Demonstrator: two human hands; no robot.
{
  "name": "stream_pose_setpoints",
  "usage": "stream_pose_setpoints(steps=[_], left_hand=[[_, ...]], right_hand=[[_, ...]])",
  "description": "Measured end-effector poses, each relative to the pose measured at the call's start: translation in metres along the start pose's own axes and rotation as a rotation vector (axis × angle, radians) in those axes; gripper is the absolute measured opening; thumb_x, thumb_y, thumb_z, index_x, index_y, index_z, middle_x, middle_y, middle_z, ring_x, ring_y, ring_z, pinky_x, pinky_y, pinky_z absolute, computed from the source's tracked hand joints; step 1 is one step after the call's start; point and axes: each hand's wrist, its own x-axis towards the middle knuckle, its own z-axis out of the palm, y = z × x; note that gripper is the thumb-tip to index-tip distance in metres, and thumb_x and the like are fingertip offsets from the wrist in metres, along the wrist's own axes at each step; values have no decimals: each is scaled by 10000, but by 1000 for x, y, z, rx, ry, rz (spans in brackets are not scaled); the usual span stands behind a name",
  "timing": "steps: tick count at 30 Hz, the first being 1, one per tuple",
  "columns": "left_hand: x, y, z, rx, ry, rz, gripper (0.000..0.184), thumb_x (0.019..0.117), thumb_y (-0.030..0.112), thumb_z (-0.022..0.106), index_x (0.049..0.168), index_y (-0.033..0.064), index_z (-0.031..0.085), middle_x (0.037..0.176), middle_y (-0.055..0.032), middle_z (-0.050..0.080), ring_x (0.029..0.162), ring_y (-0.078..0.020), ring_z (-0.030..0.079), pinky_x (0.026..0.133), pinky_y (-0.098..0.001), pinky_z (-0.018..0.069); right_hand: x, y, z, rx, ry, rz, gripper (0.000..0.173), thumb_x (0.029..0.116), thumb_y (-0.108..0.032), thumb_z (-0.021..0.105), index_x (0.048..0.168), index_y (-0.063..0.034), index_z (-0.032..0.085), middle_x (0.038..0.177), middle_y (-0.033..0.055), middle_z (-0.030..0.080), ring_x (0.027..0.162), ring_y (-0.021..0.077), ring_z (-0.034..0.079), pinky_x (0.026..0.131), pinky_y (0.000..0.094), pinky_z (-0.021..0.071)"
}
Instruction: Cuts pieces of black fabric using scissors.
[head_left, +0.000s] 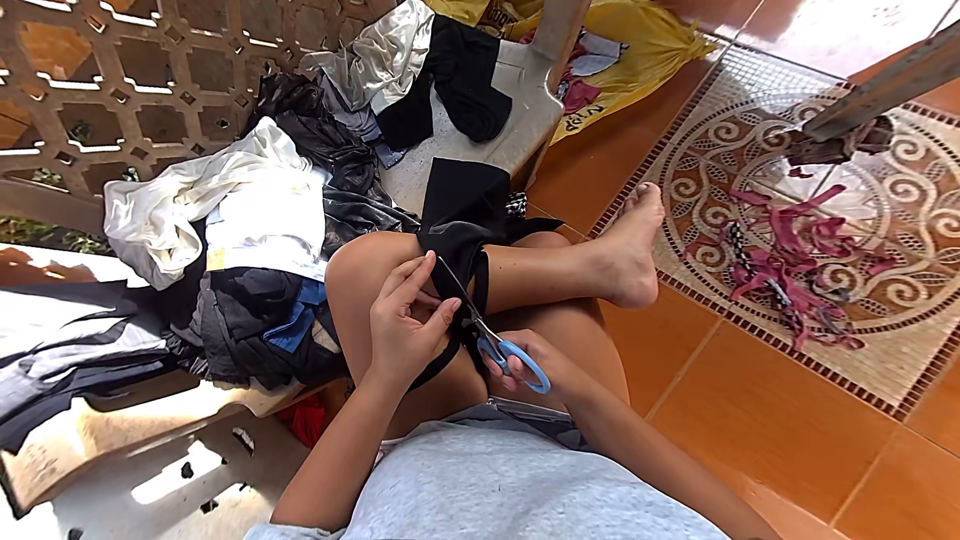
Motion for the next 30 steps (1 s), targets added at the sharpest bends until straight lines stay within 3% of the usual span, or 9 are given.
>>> stream_pose_setpoints(steps=[5, 11, 22, 27, 30], left_hand=[[-1, 0, 1, -39, 12, -1, 547, 828, 23, 783, 1316, -138, 595, 1308, -188, 597, 809, 16, 648, 726, -145, 572], [-5, -2, 2, -35, 5, -28, 532, 834, 30, 776, 1310, -134, 603, 1316, -204, 594, 821, 12, 646, 727, -142, 563], [-5, -1, 2, -113, 13, -101, 561, 823, -5, 774, 1335, -129, 582, 1335, -174, 583, 796, 21, 645, 713, -140, 567], [-5, -6, -1, -65, -26, -99, 640, 815, 33, 791, 1387, -114, 546, 1481, -206, 466, 779, 42, 608, 683, -128, 544], [-4, -6, -2, -28, -36, -79, 613, 817, 39, 785, 1365, -120, 563, 1459, -216, 488, 782, 42, 609, 682, -125, 542]], right_hand=[[-1, 5, 3, 89, -12, -24, 349, 939, -549, 652, 839, -214, 653, 728, -176, 600, 621, -93, 546, 565, 86, 440], [0, 10, -2, 151, -135, -9, 484, 930, -670, 573, 917, -190, 631, 768, -145, 606, 626, -79, 545, 553, 87, 417], [1, 11, 5, 165, -60, -20, 369, 959, -565, 616, 841, -217, 644, 754, -162, 602, 623, -92, 531, 559, 84, 421], [-1, 13, 3, 189, -108, 4, 462, 928, -658, 587, 893, -199, 632, 754, -152, 601, 621, -84, 546, 554, 83, 423], [1, 12, 2, 190, -111, 5, 459, 927, -653, 594, 889, -197, 631, 754, -148, 602, 624, -78, 554, 558, 87, 431]])
